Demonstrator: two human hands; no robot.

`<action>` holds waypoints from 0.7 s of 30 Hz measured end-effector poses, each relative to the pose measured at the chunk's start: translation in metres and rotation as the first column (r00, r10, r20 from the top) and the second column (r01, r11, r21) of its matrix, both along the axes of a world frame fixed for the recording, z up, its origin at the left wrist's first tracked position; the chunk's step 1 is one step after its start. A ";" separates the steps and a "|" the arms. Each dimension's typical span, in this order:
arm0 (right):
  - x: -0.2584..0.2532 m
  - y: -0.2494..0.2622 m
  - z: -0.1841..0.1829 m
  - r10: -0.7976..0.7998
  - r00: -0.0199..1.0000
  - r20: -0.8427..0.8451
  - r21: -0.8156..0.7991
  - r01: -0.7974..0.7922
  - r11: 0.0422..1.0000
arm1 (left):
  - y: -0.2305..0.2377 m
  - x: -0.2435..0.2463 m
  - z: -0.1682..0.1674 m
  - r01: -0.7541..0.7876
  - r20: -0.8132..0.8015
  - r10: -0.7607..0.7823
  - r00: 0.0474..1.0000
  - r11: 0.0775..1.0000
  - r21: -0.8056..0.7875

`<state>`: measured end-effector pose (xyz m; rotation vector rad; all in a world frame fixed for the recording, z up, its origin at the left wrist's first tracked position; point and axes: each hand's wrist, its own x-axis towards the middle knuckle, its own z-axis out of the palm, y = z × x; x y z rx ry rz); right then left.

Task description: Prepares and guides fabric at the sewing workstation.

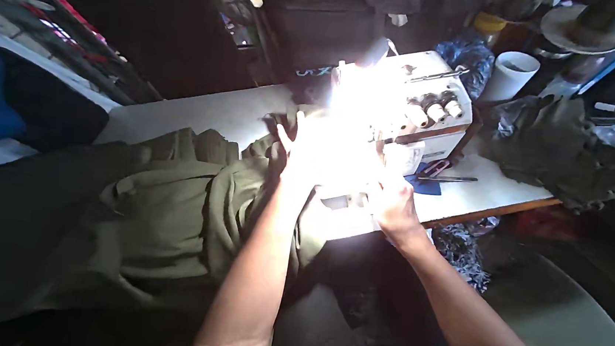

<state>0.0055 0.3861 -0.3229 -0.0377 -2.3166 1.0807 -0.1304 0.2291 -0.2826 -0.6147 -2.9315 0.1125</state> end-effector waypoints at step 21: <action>0.086 0.033 0.061 0.678 0.542 -0.496 -0.403 -0.836 0.374 | 0.004 0.192 0.143 -0.043 -0.076 -0.885 0.460 -0.108 0.993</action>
